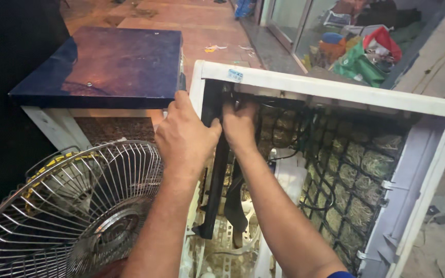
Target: The person uses a screwdriver to tighten screws on the internal frame of a disassembled white appliance, likely a washing machine. They repeatedly adjust their grip and reposition the tool to secure the components within the machine's chassis.
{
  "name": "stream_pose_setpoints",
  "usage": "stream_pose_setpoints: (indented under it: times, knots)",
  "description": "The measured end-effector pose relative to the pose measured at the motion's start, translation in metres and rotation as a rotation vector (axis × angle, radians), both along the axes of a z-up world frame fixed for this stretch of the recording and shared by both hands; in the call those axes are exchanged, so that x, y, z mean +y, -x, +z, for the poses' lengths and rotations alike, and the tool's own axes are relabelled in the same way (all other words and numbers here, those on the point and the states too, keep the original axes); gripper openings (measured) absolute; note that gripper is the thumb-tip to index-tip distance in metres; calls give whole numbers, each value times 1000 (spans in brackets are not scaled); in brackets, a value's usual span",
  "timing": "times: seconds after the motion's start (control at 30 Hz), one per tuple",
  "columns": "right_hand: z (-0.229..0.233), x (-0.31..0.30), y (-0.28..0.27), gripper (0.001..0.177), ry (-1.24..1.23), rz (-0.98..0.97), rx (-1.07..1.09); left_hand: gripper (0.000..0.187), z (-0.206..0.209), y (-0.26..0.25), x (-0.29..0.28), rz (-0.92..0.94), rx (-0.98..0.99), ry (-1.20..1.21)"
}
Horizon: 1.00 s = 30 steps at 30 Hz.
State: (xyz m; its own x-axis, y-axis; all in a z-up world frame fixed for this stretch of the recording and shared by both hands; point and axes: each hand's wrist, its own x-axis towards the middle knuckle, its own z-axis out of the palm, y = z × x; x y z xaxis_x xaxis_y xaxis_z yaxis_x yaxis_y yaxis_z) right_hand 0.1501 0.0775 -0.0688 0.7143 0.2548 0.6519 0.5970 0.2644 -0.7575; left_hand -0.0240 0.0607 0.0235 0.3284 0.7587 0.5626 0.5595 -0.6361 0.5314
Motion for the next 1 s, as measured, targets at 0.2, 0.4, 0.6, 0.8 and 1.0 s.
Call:
stream_pose_setpoints:
  times: [0.2, 0.4, 0.6, 0.8, 1.0]
  knots:
    - [9, -1, 5, 22, -64, 7, -58, 71, 1, 2, 3, -2, 38, 17]
    - [9, 11, -13, 24, -35, 58, -10, 69, 0, 3, 2, 3, 9, 6]
    - [14, 14, -20, 33, -1, 170, 221, 70, 1, 3, 2, -2, 9, 19]
    - [5, 24, -41, 31, 86, 234, 495, 70, 0, 3, 2, -10, 4, 3]
    - [-12, 44, -94, 22, 83, 656, 712, 70, 2, 2, 1, -1, 19, 15]
